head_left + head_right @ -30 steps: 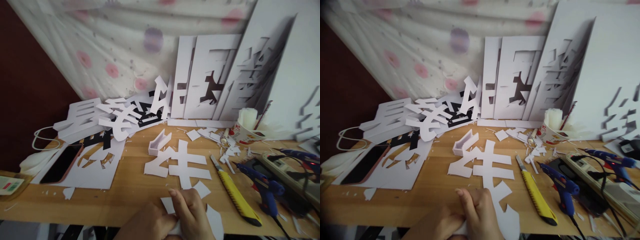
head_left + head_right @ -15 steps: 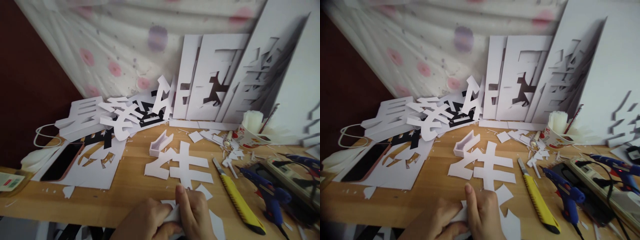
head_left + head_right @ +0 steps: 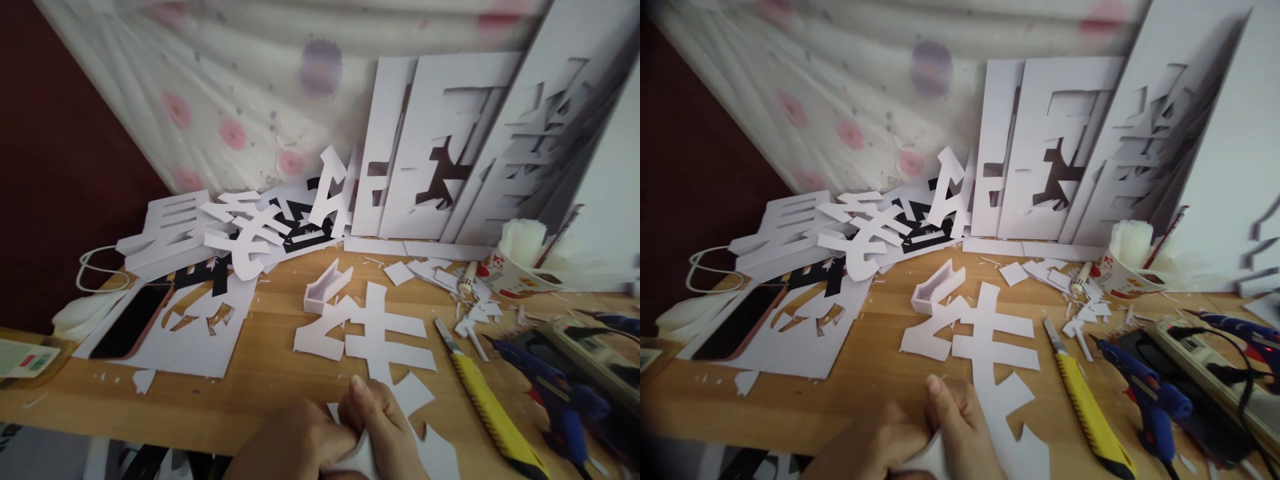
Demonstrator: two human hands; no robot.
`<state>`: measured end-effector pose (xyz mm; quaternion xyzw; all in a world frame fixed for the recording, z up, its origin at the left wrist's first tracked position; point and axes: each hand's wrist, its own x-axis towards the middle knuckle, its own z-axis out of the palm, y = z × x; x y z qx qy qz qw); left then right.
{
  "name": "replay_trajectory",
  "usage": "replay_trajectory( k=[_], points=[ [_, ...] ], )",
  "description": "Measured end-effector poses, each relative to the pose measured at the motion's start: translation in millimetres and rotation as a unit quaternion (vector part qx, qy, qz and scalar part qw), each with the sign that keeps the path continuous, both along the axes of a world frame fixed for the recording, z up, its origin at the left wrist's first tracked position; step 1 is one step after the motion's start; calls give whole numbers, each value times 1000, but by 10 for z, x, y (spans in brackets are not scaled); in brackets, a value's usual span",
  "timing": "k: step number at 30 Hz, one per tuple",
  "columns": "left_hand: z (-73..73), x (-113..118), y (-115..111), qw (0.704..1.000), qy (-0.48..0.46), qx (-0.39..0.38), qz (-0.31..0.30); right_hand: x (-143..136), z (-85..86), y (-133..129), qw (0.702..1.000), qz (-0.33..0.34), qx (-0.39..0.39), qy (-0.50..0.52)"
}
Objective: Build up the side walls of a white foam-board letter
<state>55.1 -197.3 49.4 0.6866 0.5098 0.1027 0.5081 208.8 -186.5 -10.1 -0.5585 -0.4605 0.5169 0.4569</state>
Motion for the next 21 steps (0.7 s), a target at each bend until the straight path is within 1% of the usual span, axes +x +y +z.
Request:
replay_trajectory(
  k=[1,2,4,5,6,8,9,10,12,14,16,18,21],
  points=[
    [2,-17,36,1000,5,-11,8,38,23,14,998,-5,39,-55],
    [4,-38,81,1000,8,-19,21,83,59,40,990,8,89,-108],
    [6,-96,184,998,13,-22,64,175,155,123,963,102,184,-170],
    [4,-133,236,996,12,-18,92,216,208,177,949,143,210,-187],
    [-1,-174,282,993,6,-11,118,251,257,237,939,169,227,-196],
    [-26,-257,352,988,-21,11,155,302,328,362,931,182,244,-202],
    [-47,-295,374,985,-42,30,163,320,346,422,929,183,253,-198],
    [-75,-326,389,982,-64,56,166,333,354,479,928,187,263,-188],
    [-146,-369,410,971,-108,135,164,347,345,573,927,205,272,-160],
    [-225,-390,434,950,-138,226,169,345,315,638,933,205,262,-139],
    [-300,-403,476,926,-138,292,196,328,274,679,942,184,244,-142],
    [-367,-416,538,908,-129,333,220,299,220,709,943,166,234,-171],
    [-459,-438,645,894,-129,374,209,244,108,755,924,173,247,-235]
  ],
)
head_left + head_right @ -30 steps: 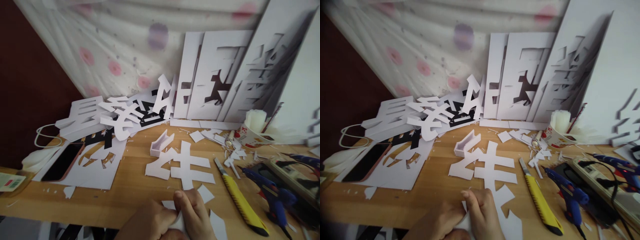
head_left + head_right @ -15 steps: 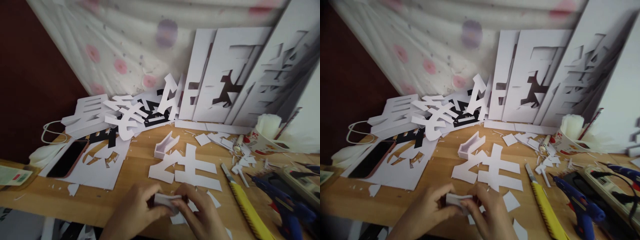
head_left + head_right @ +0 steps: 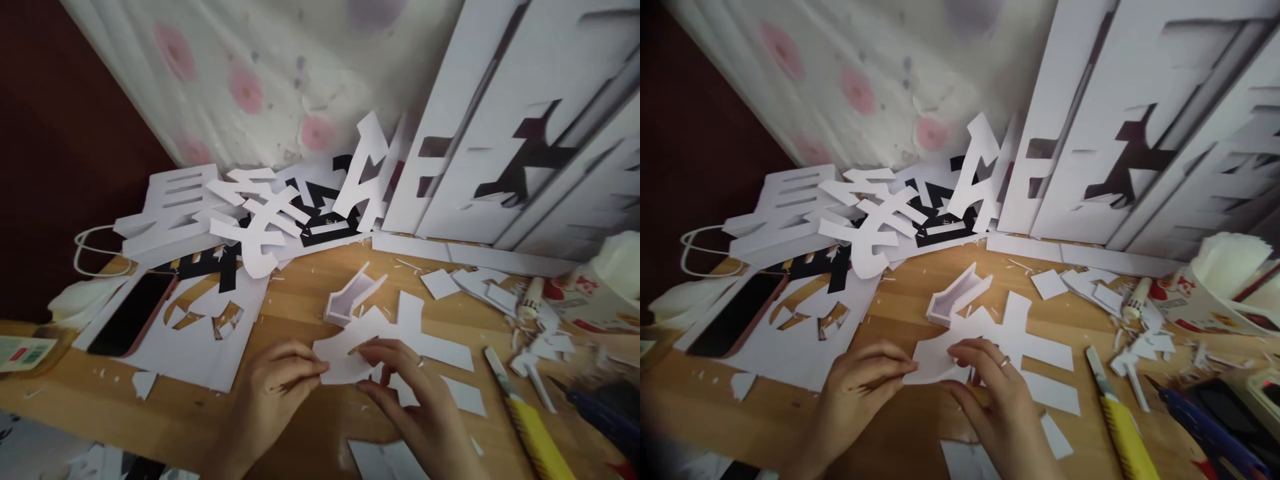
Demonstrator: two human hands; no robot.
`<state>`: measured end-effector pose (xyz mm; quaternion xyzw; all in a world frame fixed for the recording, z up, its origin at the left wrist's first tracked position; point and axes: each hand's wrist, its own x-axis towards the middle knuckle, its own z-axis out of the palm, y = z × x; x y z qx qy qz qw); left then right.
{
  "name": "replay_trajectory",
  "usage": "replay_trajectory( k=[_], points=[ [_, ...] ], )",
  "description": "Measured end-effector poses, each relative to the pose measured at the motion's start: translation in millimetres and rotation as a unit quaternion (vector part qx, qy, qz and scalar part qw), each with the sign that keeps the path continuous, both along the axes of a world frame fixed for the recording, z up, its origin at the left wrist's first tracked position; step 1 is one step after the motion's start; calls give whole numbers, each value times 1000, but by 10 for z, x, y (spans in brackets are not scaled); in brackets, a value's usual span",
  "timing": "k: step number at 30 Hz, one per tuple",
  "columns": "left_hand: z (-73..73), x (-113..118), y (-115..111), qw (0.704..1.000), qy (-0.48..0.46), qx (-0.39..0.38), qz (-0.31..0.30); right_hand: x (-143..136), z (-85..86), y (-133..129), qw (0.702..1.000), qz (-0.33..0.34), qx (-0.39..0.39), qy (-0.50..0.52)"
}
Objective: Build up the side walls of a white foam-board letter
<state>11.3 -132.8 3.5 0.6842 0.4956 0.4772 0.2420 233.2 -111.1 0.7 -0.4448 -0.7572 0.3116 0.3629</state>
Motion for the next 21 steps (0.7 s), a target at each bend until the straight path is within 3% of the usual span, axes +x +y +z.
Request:
replay_trajectory(
  k=[3,8,11,21],
  points=[
    [-80,-13,87,999,37,24,5,-63,-144,39,998,-12,28,-51],
    [-190,-31,183,989,141,42,22,-140,-386,64,992,-90,38,-75],
    [-251,-41,211,987,149,55,38,-141,-476,88,986,-82,63,-129],
    [-343,2,141,991,119,-32,42,-100,-457,215,965,-49,108,-234]
  ],
)
